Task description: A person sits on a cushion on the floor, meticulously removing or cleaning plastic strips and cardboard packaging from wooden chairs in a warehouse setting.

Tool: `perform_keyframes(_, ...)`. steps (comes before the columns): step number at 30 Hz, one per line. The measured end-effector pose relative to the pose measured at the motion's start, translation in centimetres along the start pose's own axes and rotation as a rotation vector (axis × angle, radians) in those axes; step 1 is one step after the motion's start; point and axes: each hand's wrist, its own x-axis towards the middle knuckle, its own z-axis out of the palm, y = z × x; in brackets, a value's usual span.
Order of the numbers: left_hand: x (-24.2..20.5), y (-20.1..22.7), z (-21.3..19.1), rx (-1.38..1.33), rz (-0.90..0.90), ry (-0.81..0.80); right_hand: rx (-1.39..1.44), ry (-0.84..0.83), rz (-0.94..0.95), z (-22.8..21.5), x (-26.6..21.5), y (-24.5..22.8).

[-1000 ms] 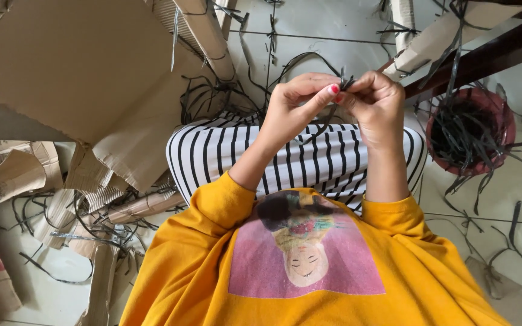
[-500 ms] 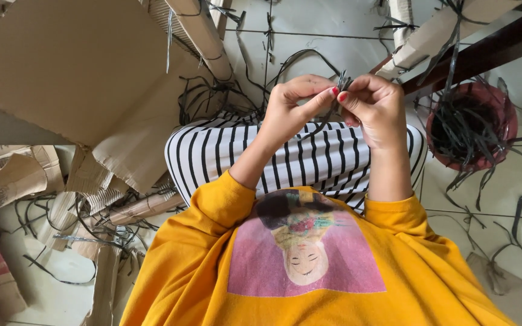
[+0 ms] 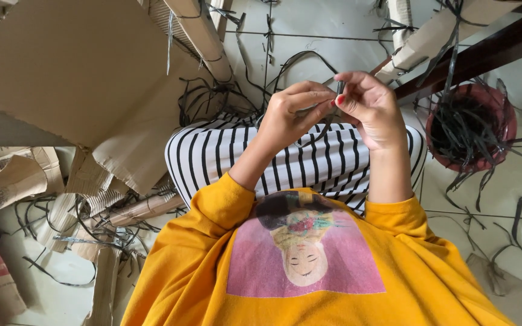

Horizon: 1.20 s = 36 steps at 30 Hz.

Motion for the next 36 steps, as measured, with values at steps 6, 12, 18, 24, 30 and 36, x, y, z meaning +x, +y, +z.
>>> perform_keyframes(6, 0.0, 0.0, 0.2, 0.012, 0.041, -0.001, 0.145, 0.001, 0.048, -0.4, -0.6, 1.1)
perform_keyframes(12, -0.1, 0.9, -0.3, -0.108, -0.091, -0.085, 0.246, 0.068, 0.111, -0.6, -0.5, 1.4)
perform_keyframes(18, -1.0, 0.0, 0.2, -0.069, -0.166, -0.066, 0.13, 0.061, 0.061, 0.5, -1.1, -0.1)
perform_keyframes(24, -1.1, -0.4, -0.5, 0.367, -0.324, -0.105, -0.701, 0.116, -0.645, 1.5, -1.2, -2.2)
perform_keyframes(30, -0.7, 0.2, -1.5, -0.407, -1.017, -0.136, -0.781, 0.011, -1.013, 2.4, -0.6, 1.4)
perform_keyframes(36, -0.3, 0.4, -3.4, -0.379, -0.892, -0.414, -0.811, -0.218, -0.962, 3.9, -2.7, -1.5)
